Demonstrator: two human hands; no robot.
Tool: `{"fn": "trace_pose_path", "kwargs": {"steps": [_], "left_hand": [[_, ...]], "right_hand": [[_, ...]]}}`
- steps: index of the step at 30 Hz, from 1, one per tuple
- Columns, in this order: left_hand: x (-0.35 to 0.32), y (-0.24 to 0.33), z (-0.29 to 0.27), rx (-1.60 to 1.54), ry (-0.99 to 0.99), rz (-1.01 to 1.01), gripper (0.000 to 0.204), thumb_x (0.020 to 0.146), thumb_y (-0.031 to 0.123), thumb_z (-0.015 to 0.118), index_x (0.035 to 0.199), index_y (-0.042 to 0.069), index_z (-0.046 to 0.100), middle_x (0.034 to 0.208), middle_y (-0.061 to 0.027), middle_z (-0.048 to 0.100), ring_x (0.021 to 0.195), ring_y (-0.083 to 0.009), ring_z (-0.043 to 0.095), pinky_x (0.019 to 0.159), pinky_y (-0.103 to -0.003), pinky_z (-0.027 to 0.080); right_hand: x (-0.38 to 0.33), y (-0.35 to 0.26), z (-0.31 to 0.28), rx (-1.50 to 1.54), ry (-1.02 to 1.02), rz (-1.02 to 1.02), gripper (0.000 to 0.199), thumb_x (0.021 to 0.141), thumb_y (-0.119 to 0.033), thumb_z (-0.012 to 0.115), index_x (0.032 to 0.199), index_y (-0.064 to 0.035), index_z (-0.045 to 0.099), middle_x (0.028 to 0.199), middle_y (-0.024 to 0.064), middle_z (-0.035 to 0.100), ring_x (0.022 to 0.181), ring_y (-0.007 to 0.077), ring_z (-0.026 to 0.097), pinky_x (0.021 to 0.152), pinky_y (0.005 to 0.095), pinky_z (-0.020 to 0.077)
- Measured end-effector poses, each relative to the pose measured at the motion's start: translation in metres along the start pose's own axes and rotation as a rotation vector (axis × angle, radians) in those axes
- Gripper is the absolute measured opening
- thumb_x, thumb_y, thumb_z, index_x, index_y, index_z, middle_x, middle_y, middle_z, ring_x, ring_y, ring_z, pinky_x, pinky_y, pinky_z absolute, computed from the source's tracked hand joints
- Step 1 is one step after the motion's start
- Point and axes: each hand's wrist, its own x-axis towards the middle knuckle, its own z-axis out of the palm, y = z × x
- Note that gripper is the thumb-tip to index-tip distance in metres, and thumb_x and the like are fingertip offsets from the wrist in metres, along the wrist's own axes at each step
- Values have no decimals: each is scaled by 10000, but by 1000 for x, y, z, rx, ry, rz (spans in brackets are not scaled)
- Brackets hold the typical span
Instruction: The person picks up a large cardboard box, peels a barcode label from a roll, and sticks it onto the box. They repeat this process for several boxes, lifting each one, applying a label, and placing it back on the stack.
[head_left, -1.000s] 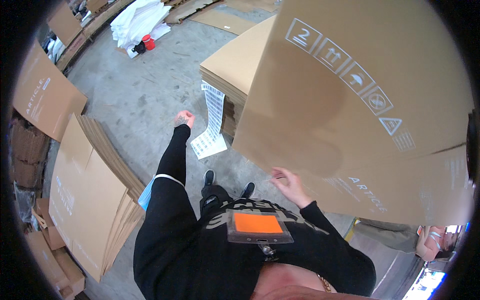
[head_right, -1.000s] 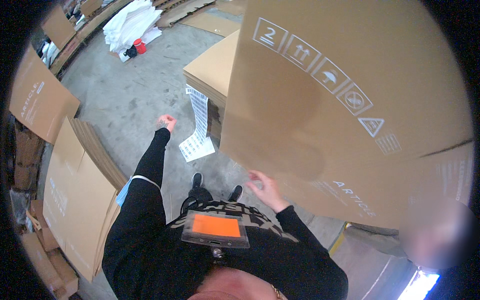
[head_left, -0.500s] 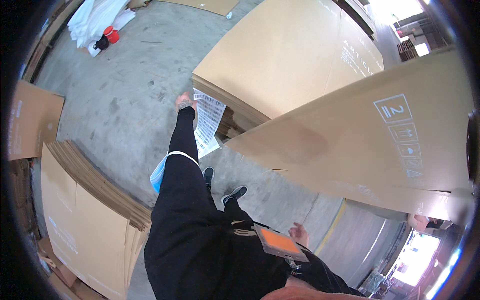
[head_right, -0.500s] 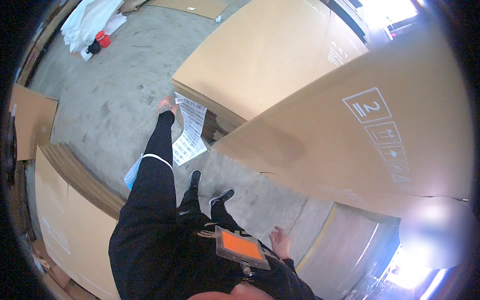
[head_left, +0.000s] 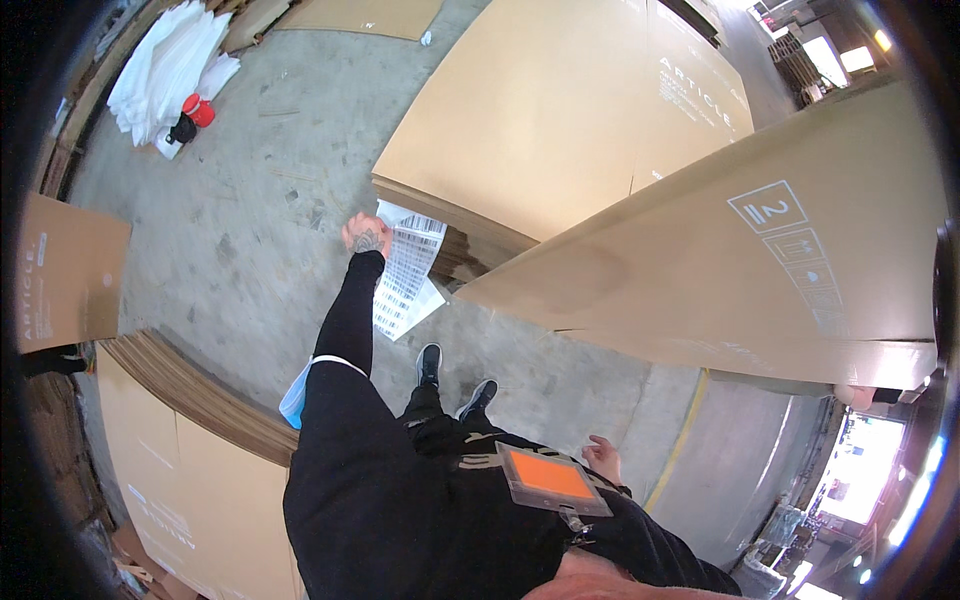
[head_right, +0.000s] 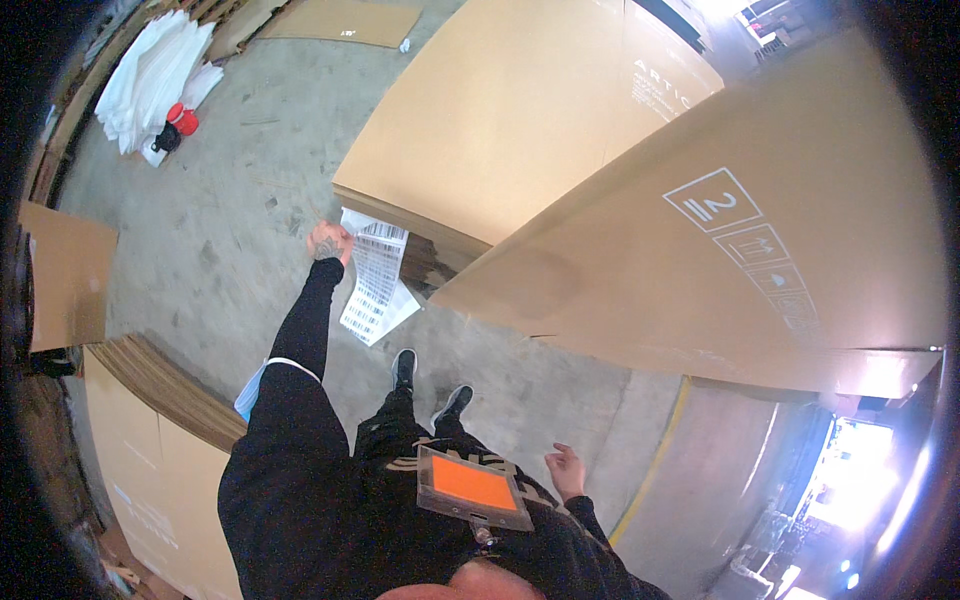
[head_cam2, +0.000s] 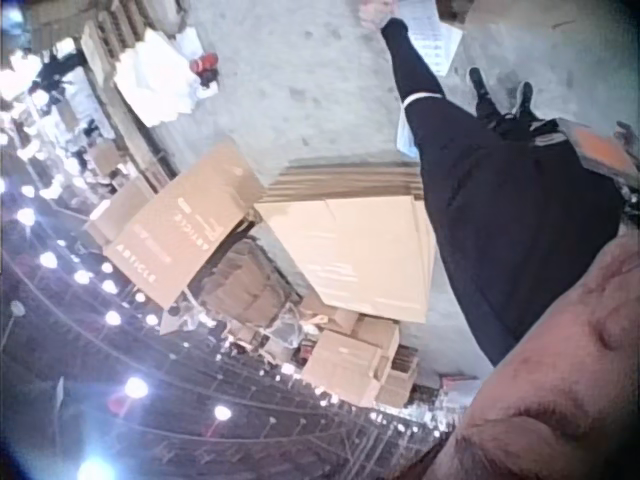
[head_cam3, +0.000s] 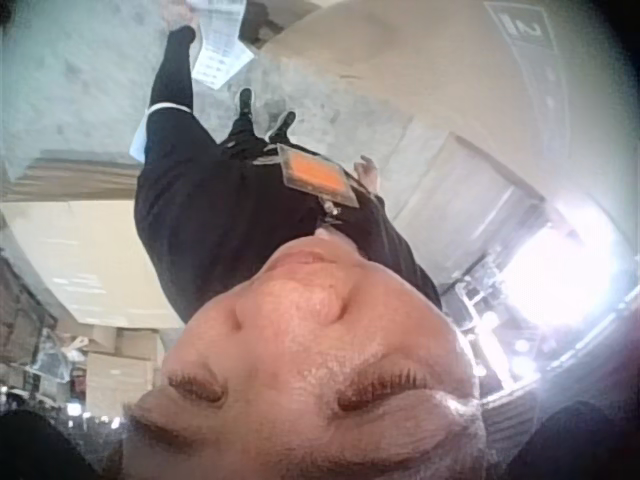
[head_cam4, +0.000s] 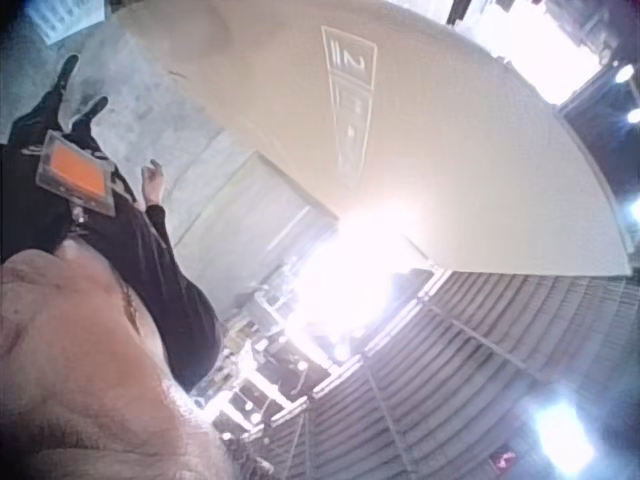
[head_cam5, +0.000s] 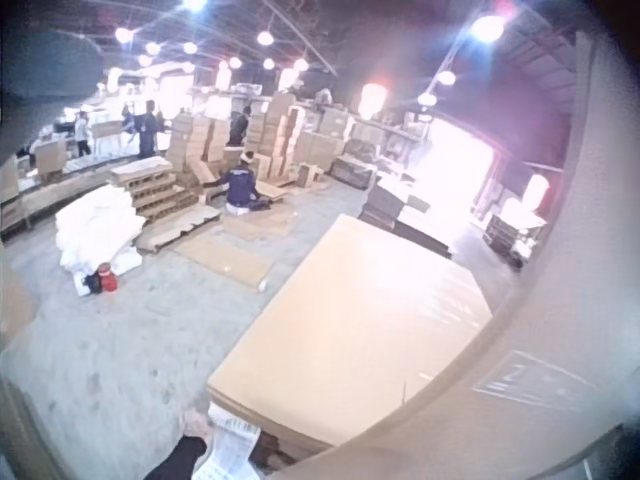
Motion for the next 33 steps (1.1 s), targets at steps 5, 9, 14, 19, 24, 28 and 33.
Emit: {"fn": "trace_pose_path", "kwargs": {"steps": [5,9,14,19,24,28,33], "left_hand": [[-18,9,-18,135,71,102,156,792,243,670,856,132,759,1056,-83,635,1129,-264,549,1084,-544,308],[-30,11,-24,220,166,262,168,780,234,674,864,111,752,1045,-77,631,1157,-263,530,1107,-574,271],[-33,0,-21,227,184,363,168,785,233,665,881,122,746,1045,-77,628,1169,-265,525,1109,-590,260],[-24,0,-16,176,62,295,225,800,292,656,934,130,736,1048,-82,654,1145,-278,548,1097,-601,260],[-2,9,-17,75,-74,94,304,808,367,661,991,130,719,1039,-68,700,1102,-284,600,1073,-615,276],[22,-8,2,58,-66,106,287,803,298,677,1044,144,701,1060,-101,699,1029,-296,649,1025,-583,353],[31,-19,21,-150,53,84,216,763,244,723,914,91,695,889,-158,699,871,-365,669,747,-456,524]], "right_hand": [[7,-2,10,-128,-117,-64,451,839,-263,697,1228,-50,614,956,125,730,869,238,709,784,343,544],[1,-1,15,-69,-131,-17,451,841,-296,686,1213,-51,621,942,127,731,854,250,709,789,358,542],[-7,10,15,-175,-92,-22,462,838,-343,675,1204,-66,628,926,124,730,877,267,704,808,380,539],[-15,13,18,-178,-129,20,456,838,-336,677,1209,-76,624,940,118,729,918,271,698,824,380,536],[-6,5,28,-180,-199,-37,505,860,-332,670,1285,-82,561,984,121,723,929,261,698,833,375,533],[17,-19,35,-155,-214,-144,525,875,-311,666,1325,-86,517,999,118,714,942,251,695,830,366,533],[47,-58,49,-121,-304,-192,522,885,-259,665,1345,-88,489,1012,133,700,936,248,698,824,361,536]]}}
